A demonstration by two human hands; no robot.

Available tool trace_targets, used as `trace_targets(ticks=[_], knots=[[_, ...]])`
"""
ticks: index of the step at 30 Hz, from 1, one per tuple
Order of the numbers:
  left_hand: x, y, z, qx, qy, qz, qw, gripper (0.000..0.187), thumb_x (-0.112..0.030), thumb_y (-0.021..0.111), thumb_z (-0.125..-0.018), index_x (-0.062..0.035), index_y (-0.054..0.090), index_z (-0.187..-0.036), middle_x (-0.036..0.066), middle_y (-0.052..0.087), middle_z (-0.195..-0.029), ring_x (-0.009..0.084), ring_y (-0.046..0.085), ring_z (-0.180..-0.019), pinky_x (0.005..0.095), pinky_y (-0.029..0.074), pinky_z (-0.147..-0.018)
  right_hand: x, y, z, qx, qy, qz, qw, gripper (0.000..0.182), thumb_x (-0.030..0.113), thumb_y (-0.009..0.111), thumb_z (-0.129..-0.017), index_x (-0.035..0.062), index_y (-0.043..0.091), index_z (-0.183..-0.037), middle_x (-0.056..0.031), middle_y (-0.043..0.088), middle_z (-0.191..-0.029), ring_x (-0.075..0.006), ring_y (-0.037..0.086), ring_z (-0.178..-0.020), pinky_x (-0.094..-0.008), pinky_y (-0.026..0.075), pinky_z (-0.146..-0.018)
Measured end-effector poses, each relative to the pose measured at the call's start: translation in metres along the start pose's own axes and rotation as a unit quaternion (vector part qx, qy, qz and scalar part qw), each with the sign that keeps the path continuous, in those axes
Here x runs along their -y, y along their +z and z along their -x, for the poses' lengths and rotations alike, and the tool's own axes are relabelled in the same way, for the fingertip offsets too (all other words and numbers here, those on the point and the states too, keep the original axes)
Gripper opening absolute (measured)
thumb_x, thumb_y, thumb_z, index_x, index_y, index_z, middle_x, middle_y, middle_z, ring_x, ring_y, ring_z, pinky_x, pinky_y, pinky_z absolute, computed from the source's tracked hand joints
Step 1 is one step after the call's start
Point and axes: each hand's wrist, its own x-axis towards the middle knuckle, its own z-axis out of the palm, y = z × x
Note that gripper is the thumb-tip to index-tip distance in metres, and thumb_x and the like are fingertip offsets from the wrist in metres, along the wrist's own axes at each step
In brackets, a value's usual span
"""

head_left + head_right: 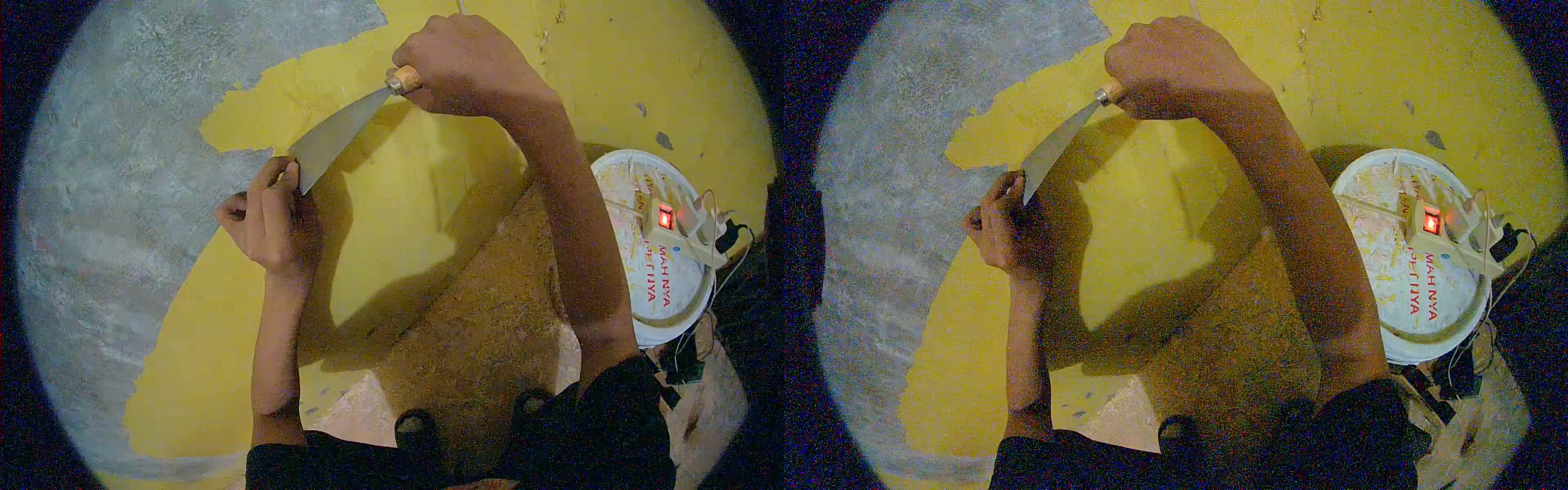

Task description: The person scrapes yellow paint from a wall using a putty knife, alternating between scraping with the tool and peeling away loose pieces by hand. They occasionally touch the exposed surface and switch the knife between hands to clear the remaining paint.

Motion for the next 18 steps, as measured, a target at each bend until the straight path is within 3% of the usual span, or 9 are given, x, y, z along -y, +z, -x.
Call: trace_targets(ticks=[18], knots=[[-0.008, 0.016, -0.007, 0.018, -0.008, -0.015, 1.000, 0.014, -0.003, 0.065, -0.067, -0.0117, 0.058, -0.077, -0.001, 0.065, -0.084, 0.0126, 0.051, -0.058, 0.0288, 0.030, -0.060, -0.016, -0.005, 0.008, -0.004, 0.014, 0.019, 1.000, 0.018, 0.026, 0.054, -0.071, 0.0091, 0.058, -0.066, -0.0146, 0.058, -0.065, -0.0342, 0.058, -0.067, -0.0454, 0.047, -0.061]])
